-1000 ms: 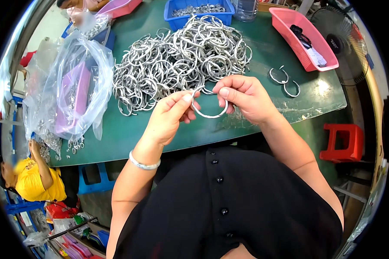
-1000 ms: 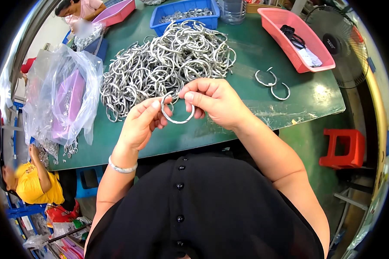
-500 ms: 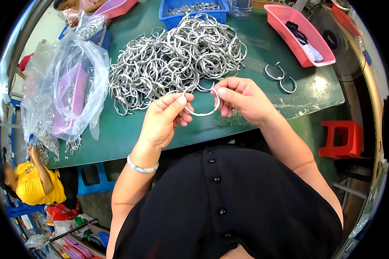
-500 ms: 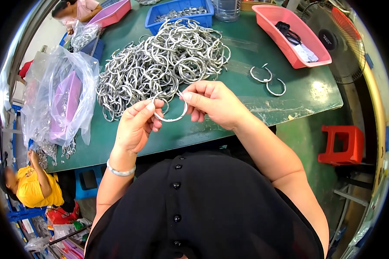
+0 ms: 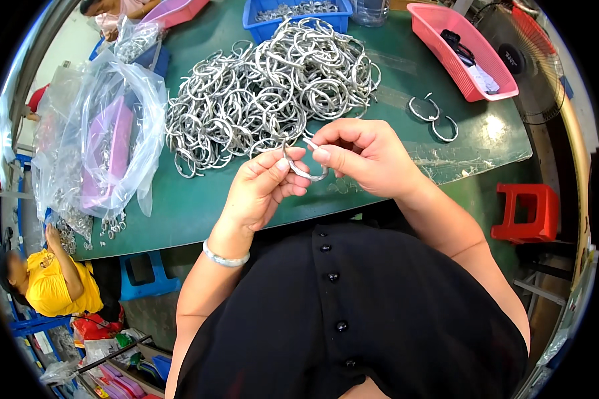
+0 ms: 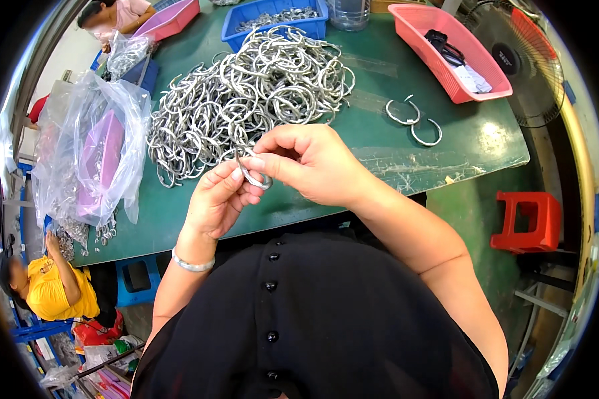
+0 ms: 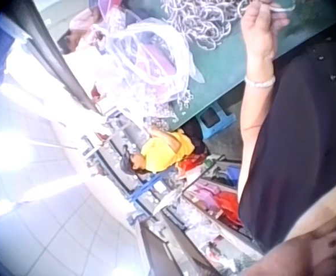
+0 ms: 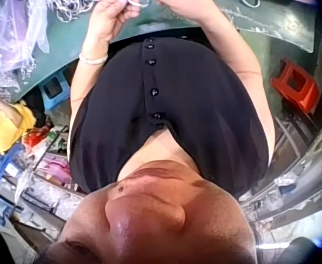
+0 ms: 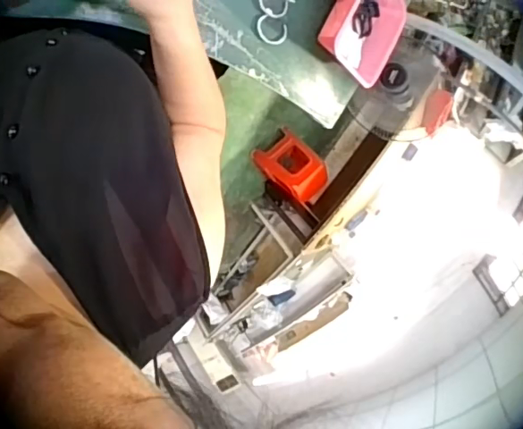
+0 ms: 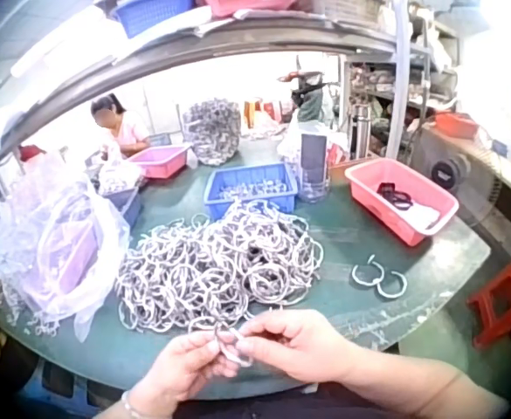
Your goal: The person picks up metal rings from a pile on the bench, turns them over to check different sides, and places them into a bin. The person then stands up, walks to a storage shelf to pick up a bag of components, and returns to the bench to continue checking the rings.
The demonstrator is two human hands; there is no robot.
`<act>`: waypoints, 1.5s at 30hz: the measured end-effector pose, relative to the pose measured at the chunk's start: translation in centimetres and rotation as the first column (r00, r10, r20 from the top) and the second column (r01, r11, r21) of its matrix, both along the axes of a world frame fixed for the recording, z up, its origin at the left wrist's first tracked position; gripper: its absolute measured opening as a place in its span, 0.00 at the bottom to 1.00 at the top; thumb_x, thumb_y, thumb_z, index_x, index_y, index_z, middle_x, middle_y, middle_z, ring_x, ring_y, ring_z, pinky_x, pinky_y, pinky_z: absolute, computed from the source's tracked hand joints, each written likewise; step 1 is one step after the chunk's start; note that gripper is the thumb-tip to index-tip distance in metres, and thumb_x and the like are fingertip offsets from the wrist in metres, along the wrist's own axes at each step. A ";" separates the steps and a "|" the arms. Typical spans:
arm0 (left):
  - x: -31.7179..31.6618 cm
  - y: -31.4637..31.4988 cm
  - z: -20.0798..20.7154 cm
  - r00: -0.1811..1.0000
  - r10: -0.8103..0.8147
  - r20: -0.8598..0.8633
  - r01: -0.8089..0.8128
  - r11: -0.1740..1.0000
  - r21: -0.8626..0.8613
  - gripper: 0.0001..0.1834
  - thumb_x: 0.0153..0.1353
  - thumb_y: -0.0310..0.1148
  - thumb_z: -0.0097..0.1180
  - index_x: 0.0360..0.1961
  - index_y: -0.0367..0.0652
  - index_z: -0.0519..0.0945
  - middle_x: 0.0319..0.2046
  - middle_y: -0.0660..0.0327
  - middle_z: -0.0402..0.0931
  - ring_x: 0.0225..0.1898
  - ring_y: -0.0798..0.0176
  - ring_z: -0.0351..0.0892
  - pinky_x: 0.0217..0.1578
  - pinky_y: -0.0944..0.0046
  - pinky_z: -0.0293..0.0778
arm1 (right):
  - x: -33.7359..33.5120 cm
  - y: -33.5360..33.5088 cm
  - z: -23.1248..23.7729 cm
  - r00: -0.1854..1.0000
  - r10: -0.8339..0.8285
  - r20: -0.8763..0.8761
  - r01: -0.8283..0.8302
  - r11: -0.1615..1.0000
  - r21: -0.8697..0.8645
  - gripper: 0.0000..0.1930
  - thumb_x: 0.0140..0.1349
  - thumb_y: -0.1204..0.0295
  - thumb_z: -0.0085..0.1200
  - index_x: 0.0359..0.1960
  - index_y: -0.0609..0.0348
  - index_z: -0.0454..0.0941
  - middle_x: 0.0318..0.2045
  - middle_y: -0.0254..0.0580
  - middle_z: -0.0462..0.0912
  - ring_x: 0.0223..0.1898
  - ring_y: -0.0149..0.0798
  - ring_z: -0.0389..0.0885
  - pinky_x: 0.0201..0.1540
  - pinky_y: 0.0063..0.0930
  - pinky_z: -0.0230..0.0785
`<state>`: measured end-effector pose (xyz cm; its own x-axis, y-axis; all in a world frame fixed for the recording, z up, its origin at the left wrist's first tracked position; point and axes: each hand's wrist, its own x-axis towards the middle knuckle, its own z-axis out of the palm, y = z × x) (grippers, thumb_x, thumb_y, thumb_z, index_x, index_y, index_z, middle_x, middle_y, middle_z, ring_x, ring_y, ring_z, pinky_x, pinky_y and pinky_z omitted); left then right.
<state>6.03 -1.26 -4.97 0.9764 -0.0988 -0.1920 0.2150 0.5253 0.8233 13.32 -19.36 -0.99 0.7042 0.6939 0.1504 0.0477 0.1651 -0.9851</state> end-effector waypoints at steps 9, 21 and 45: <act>0.0 0.0 -1.2 0.992 -0.128 -0.005 0.123 0.961 -0.247 0.11 0.61 0.28 0.43 0.40 0.33 0.73 0.32 0.56 0.75 0.31 0.65 0.77 0.31 0.70 0.76 | 0.3 1.4 -0.1 0.999 0.024 0.043 -0.025 0.999 0.030 0.07 0.55 0.73 0.53 0.23 0.64 0.74 0.19 0.32 0.75 0.21 0.21 0.72 0.23 0.16 0.64; -0.1 -0.8 -0.5 0.981 -0.142 -0.134 0.096 0.949 -0.299 0.12 0.60 0.29 0.43 0.41 0.31 0.72 0.30 0.55 0.75 0.27 0.64 0.77 0.28 0.70 0.75 | 0.9 1.0 0.7 0.996 0.025 -0.085 -0.024 1.000 0.004 0.09 0.55 0.72 0.54 0.21 0.64 0.73 0.16 0.33 0.74 0.19 0.22 0.72 0.22 0.16 0.65; -0.8 -1.5 -0.8 0.808 0.077 0.584 -0.445 0.729 0.520 0.12 0.59 0.24 0.45 0.45 0.33 0.72 0.35 0.55 0.73 0.32 0.64 0.76 0.34 0.67 0.74 | 1.7 -2.5 -1.4 0.969 -0.058 0.240 0.075 0.995 -0.064 0.04 0.52 0.78 0.54 0.29 0.64 0.77 0.23 0.31 0.74 0.23 0.21 0.68 0.25 0.16 0.59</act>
